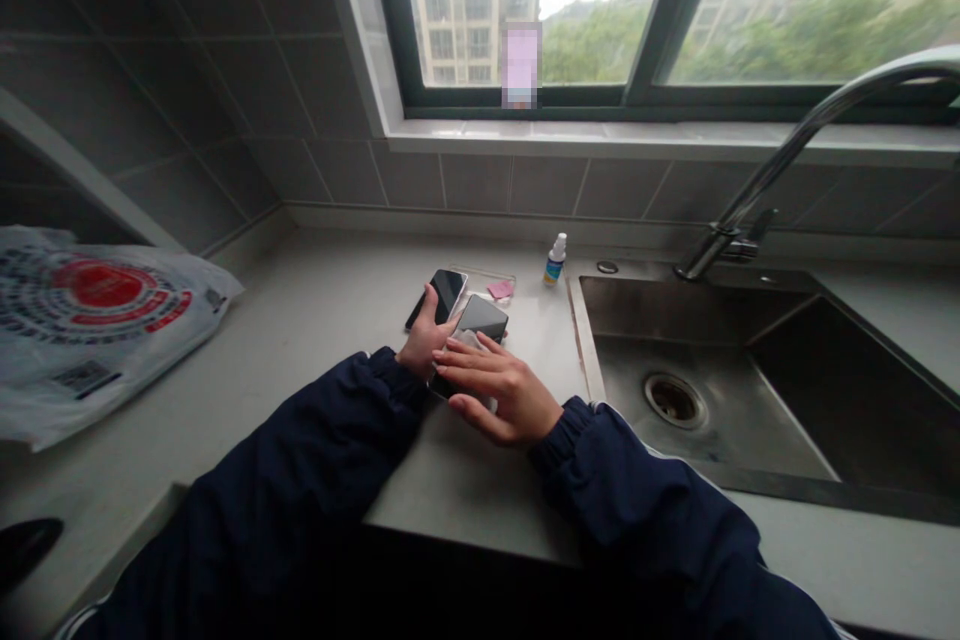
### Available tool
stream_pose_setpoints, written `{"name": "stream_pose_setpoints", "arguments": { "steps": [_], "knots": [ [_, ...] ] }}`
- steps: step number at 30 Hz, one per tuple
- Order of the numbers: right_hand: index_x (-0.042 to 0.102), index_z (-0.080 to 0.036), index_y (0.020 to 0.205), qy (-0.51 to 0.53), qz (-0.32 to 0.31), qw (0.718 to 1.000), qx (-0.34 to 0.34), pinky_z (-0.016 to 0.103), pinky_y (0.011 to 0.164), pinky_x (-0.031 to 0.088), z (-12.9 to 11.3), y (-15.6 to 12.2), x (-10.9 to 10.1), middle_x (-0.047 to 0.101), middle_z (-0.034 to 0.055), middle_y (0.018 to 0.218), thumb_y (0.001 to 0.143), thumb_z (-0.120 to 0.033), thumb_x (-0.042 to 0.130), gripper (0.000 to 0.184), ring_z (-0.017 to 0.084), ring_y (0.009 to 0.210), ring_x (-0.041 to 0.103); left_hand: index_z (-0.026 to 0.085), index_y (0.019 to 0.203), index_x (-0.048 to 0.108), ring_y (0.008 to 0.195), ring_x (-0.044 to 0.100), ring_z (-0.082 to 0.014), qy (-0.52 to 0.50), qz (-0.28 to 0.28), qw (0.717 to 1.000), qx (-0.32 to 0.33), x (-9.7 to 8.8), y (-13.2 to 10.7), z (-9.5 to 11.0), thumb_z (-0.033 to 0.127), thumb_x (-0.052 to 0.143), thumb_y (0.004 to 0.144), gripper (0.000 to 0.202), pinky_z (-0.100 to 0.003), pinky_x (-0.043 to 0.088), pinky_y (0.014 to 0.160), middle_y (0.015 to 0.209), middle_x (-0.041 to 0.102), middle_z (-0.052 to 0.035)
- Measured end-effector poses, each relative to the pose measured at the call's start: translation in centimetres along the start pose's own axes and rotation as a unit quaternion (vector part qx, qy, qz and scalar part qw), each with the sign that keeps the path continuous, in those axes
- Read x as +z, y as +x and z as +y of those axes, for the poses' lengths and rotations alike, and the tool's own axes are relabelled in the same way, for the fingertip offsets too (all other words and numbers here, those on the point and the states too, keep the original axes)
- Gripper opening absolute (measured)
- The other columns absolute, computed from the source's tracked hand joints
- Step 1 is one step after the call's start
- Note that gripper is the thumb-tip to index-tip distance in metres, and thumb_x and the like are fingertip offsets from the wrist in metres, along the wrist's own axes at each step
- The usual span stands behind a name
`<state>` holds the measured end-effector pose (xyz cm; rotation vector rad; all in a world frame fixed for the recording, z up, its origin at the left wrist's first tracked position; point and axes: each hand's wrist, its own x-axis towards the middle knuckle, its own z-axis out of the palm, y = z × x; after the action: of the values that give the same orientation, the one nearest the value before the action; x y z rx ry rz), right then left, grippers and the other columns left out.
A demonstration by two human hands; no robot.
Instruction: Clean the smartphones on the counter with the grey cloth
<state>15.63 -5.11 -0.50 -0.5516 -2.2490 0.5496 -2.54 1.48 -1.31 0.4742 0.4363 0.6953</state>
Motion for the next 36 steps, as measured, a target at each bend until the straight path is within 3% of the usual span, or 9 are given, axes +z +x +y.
{"name": "stream_pose_setpoints", "arguments": {
  "steps": [2, 6, 13, 20, 23, 26, 30, 32, 36],
  "knots": [
    [0.063, -0.029, 0.147, -0.009, 0.018, 1.000, 0.007, 0.059, 0.127, 0.032, 0.3, -0.1, 0.0, 0.064, 0.0083, 0.149, 0.105, -0.039, 0.055, 0.044, 0.030, 0.145, 0.054, 0.006, 0.143, 0.059, 0.104, 0.074, -0.0332, 0.024, 0.011, 1.000, -0.007, 0.4, 0.0, -0.2, 0.094, 0.013, 0.086, 0.114, -0.044, 0.050, 0.107, 0.103, 0.075, -0.0199],
    [0.062, -0.030, 0.148, -0.038, 0.026, 0.998, 0.036, 0.060, 0.128, 0.031, 1.0, -0.1, -0.1, 0.061, 0.0075, 0.152, 0.107, -0.040, 0.051, 0.044, 0.030, 0.148, 0.050, 0.003, 0.136, 0.062, 0.101, 0.074, -0.0307, 0.010, 0.011, 1.000, -0.019, 1.2, -0.1, -0.3, 0.091, 0.008, 0.088, 0.114, -0.041, 0.050, 0.107, 0.101, 0.075, -0.0210],
    [0.056, -0.028, 0.154, -0.088, 0.055, 0.986, 0.133, 0.064, 0.127, 0.029, 2.2, -0.1, -0.3, 0.054, 0.0095, 0.159, 0.110, -0.043, 0.041, 0.048, 0.032, 0.155, 0.040, 0.007, 0.152, 0.051, 0.119, 0.069, -0.0349, -0.015, -0.047, 0.997, -0.062, 1.4, -0.1, -0.3, 0.087, 0.006, 0.092, 0.109, -0.048, 0.046, 0.112, 0.124, 0.072, -0.0216],
    [0.045, -0.028, 0.161, -0.131, 0.075, 0.971, 0.183, 0.067, 0.126, 0.025, 2.9, -0.1, -0.3, 0.041, 0.0111, 0.168, 0.110, -0.042, 0.042, 0.053, 0.032, 0.159, 0.030, 0.015, 0.159, 0.045, 0.118, 0.071, -0.0324, 0.031, -0.041, 0.998, -0.044, 2.3, -0.5, -0.4, 0.073, 0.013, 0.103, 0.086, -0.047, 0.047, 0.111, 0.122, 0.074, -0.0159],
    [0.044, -0.026, 0.162, -0.140, 0.078, 0.969, 0.189, 0.066, 0.126, 0.027, 3.1, -0.1, -0.2, 0.040, 0.0120, 0.168, 0.109, -0.041, 0.042, 0.054, 0.032, 0.160, 0.029, 0.017, 0.159, 0.045, 0.110, 0.074, -0.0290, 0.065, -0.031, 0.997, -0.029, 2.8, -0.6, -0.5, 0.062, 0.015, 0.107, 0.075, -0.042, 0.051, 0.106, 0.116, 0.077, -0.0135],
    [0.045, -0.024, 0.161, -0.147, 0.087, 0.967, 0.191, 0.065, 0.126, 0.028, 3.3, -0.1, -0.3, 0.041, 0.0124, 0.168, 0.109, -0.042, 0.042, 0.055, 0.032, 0.160, 0.028, 0.016, 0.156, 0.049, 0.088, 0.078, -0.0256, 0.095, -0.011, 0.995, -0.024, 2.6, -0.6, -0.3, 0.055, 0.015, 0.109, 0.070, -0.040, 0.058, 0.094, 0.103, 0.079, -0.0125],
    [0.050, -0.024, 0.158, -0.152, 0.112, 0.963, 0.190, 0.064, 0.126, 0.031, 3.6, -0.3, -0.6, 0.045, 0.0118, 0.165, 0.109, -0.042, 0.043, 0.053, 0.032, 0.158, 0.033, 0.010, 0.146, 0.058, 0.068, 0.075, -0.0266, 0.111, 0.017, 0.991, -0.075, 1.9, -0.7, 0.3, 0.065, 0.021, 0.106, 0.077, -0.043, 0.062, 0.075, 0.087, 0.078, -0.0144],
    [0.053, -0.025, 0.156, -0.148, 0.121, 0.964, 0.187, 0.064, 0.125, 0.032, 3.7, -0.3, -0.6, 0.047, 0.0112, 0.163, 0.109, -0.042, 0.043, 0.051, 0.032, 0.157, 0.036, 0.009, 0.141, 0.062, 0.072, 0.076, -0.0273, 0.100, 0.030, 0.993, -0.049, 1.8, -0.7, 0.4, 0.064, 0.029, 0.105, 0.073, -0.042, 0.062, 0.074, 0.090, 0.079, -0.0157],
    [0.057, -0.023, 0.153, -0.134, 0.122, 0.969, 0.168, 0.065, 0.125, 0.033, 3.3, -0.3, -0.7, 0.052, 0.0129, 0.159, 0.108, -0.042, 0.047, 0.049, 0.032, 0.154, 0.040, 0.008, 0.130, 0.068, 0.092, 0.078, -0.0267, 0.074, 0.050, 0.991, 0.100, 1.8, -0.1, 0.2, 0.051, 0.048, 0.104, 0.054, -0.035, 0.060, 0.084, 0.102, 0.079, -0.0157]
  ]
}}
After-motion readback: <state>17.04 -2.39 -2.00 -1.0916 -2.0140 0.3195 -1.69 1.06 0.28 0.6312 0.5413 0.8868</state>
